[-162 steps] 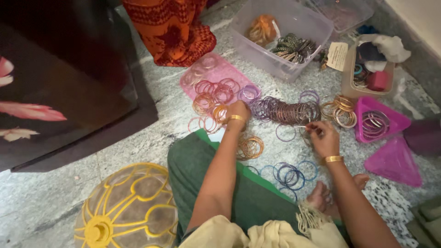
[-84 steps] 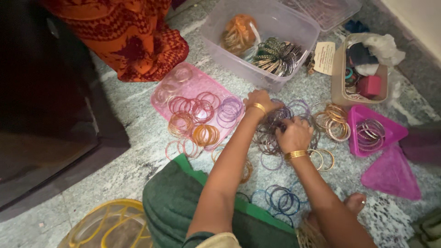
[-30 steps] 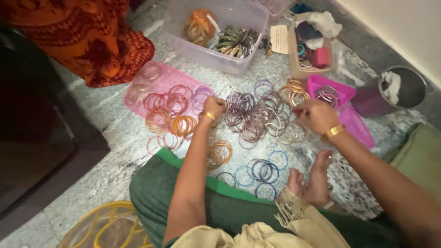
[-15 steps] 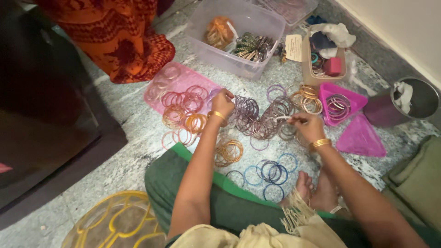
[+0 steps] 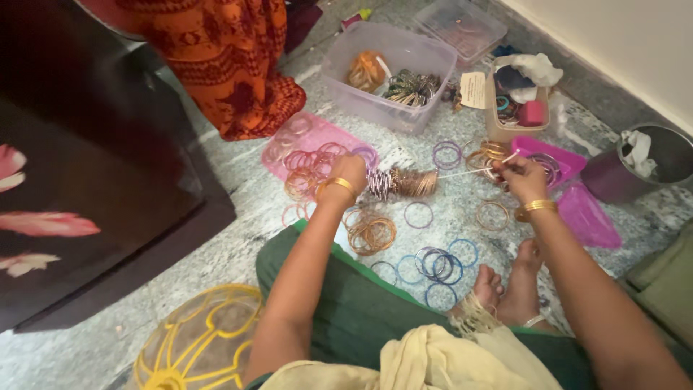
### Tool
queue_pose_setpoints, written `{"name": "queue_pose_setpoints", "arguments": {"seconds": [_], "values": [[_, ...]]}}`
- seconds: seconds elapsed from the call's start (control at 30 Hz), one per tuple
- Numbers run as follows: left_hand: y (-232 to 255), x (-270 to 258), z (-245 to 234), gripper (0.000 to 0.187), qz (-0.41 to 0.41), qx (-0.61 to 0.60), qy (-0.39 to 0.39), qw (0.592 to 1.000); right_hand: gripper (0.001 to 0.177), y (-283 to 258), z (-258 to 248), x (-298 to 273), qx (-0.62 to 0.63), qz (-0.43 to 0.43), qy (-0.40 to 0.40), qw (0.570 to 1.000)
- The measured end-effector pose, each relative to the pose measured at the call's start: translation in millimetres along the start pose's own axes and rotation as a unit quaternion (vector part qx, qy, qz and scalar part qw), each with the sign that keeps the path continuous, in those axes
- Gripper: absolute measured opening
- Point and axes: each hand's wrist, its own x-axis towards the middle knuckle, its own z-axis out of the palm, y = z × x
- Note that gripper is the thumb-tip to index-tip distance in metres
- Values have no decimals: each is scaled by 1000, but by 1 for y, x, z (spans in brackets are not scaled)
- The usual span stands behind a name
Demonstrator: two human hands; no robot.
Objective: The person sits on the floor and sorts colorful bangles by color and type, gathering them into stacks and placing them into small plastic bags. The person also uses a small pink box to hold some bangles during the process.
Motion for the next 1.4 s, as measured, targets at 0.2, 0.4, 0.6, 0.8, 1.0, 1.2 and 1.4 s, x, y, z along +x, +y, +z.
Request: {"name": "queue_pose_setpoints", "arguments": {"seconds": [0.2, 0.4, 0.6, 0.8, 1.0, 1.2, 1.4], "values": [[-13, -10, -22, 21, -66, -200, -54, 976, 6, -13, 25, -11, -6, -17, -13, 1000], [-24, -49, -35, 24, -109, -275, -52, 954, 8, -28, 25, -9, 45, -27, -22, 998], [-16, -68, 4, 20, -299, -383, -61, 872, 10, -39, 20, -3, 132, -64, -29, 989], [14, -60, 46, 11, -397, -656, 41, 641, 7, -28, 24, -2, 259, 36, -37, 964], [30, -70, 41, 15, -288, -813, 13, 506, 9, -20, 35, -11, 270, 73, -30, 960], [62, -57, 49, 18, -144, -736, -24, 661, 14, -74, 78, -44, 155, 72, -151, 974], [86, -49, 22, 13, -40, -738, 15, 674, 12, -134, 122, -63, 31, 70, -167, 983]]}}
